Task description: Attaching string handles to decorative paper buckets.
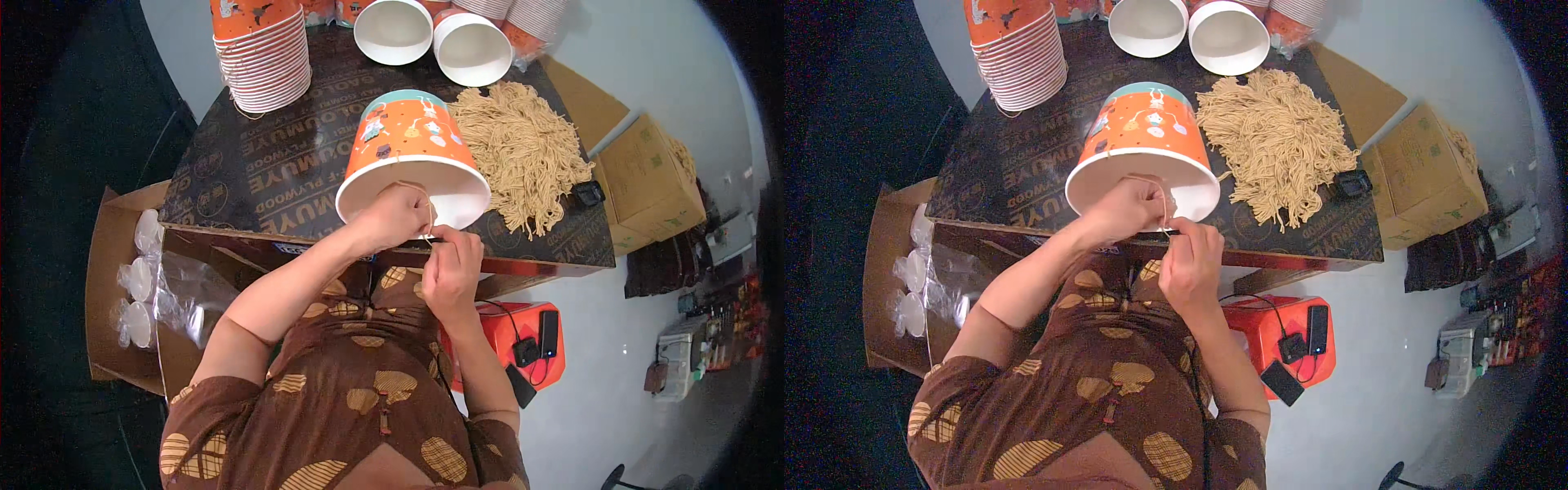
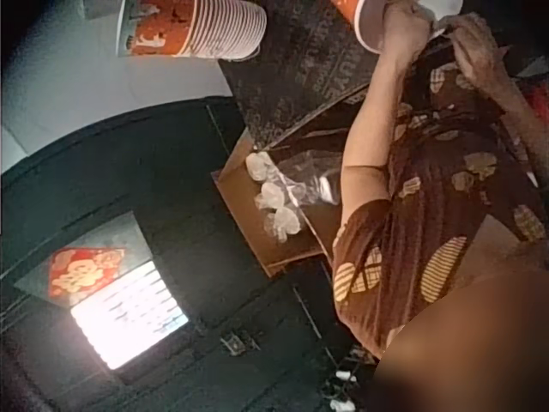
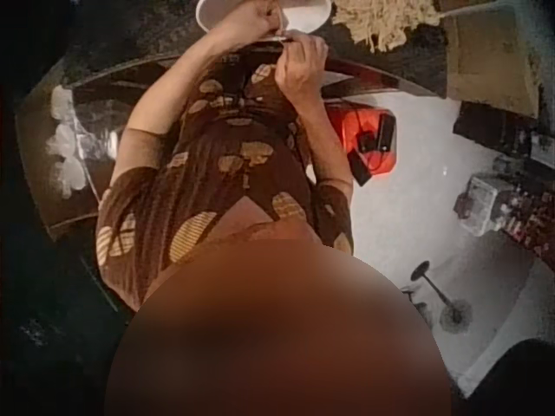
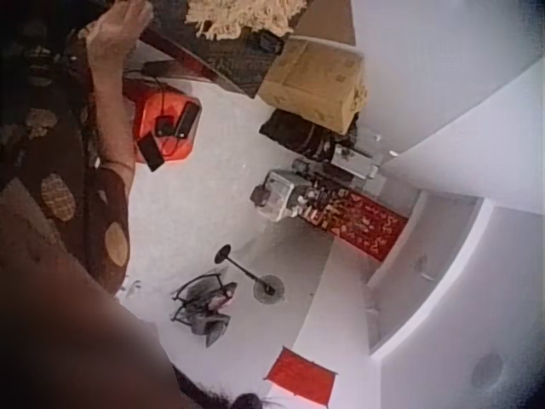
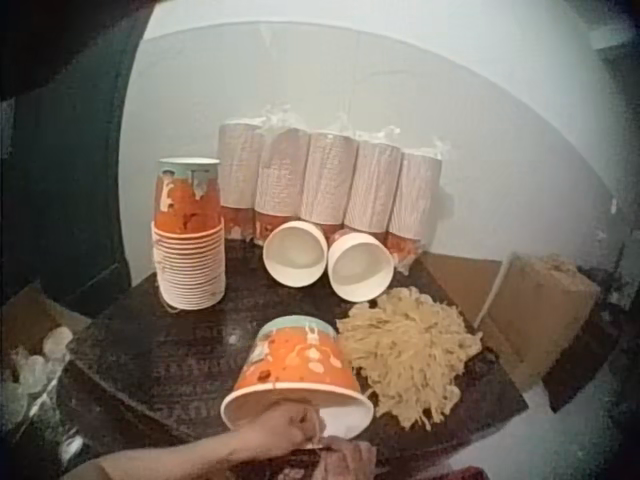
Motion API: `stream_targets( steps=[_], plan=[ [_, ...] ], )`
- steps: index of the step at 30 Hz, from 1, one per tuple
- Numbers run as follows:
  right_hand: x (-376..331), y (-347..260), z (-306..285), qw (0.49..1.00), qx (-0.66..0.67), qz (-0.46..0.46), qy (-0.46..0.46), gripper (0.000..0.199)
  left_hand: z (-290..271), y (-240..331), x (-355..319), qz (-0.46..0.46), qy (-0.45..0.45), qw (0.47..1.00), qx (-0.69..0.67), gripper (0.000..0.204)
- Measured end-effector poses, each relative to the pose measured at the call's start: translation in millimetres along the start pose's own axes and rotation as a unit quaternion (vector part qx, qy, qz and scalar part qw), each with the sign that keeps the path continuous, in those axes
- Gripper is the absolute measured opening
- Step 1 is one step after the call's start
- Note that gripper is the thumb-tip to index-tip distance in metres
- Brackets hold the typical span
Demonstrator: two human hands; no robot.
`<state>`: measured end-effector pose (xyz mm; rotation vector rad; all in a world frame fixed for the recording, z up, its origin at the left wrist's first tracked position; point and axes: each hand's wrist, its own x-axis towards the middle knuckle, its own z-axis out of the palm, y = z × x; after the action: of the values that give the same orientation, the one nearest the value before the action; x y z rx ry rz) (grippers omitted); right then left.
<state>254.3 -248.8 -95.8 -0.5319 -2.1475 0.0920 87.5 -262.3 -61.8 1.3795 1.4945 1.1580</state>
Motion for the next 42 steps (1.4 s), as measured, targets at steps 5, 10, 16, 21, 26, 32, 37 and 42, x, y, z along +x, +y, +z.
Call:
stream_targets(
  steps=[5,10,16,21,26,32,37,42],
  plan=[
    [-2,4,1,1.0,0.024,0.019,-0.002,0.02,0,17,-3,-0.001,-0.002,0.992,0.125,0.017],
    [-1,2,2,0.997,0.069,0.037,0.024,0.02,-5,14,-3,-0.002,-0.036,0.98,0.193,0.013],
    [1,-4,1,0.995,0.053,0.065,0.05,0.022,-5,25,-9,-0.025,-0.049,0.991,0.121,0.012],
    [8,-13,-2,0.994,0.051,0.085,0.044,0.022,-4,17,-10,-0.003,-0.032,0.994,0.102,0.013],
    [16,-16,2,0.995,0.007,0.092,0.049,0.021,-3,16,-8,-0.001,-0.037,0.995,0.09,0.014],
    [20,-4,-13,0.993,-0.042,0.069,0.089,0.019,-4,17,-8,-0.019,-0.045,0.995,0.09,0.018],
    [18,7,-36,0.984,-0.092,0.13,0.084,0.029,-4,18,-9,-0.024,-0.039,0.995,0.089,0.018],
    [6,-5,-36,0.991,-0.044,0.121,0.038,0.041,-4,21,-8,-0.02,-0.043,0.993,0.108,0.016]
  ],
)
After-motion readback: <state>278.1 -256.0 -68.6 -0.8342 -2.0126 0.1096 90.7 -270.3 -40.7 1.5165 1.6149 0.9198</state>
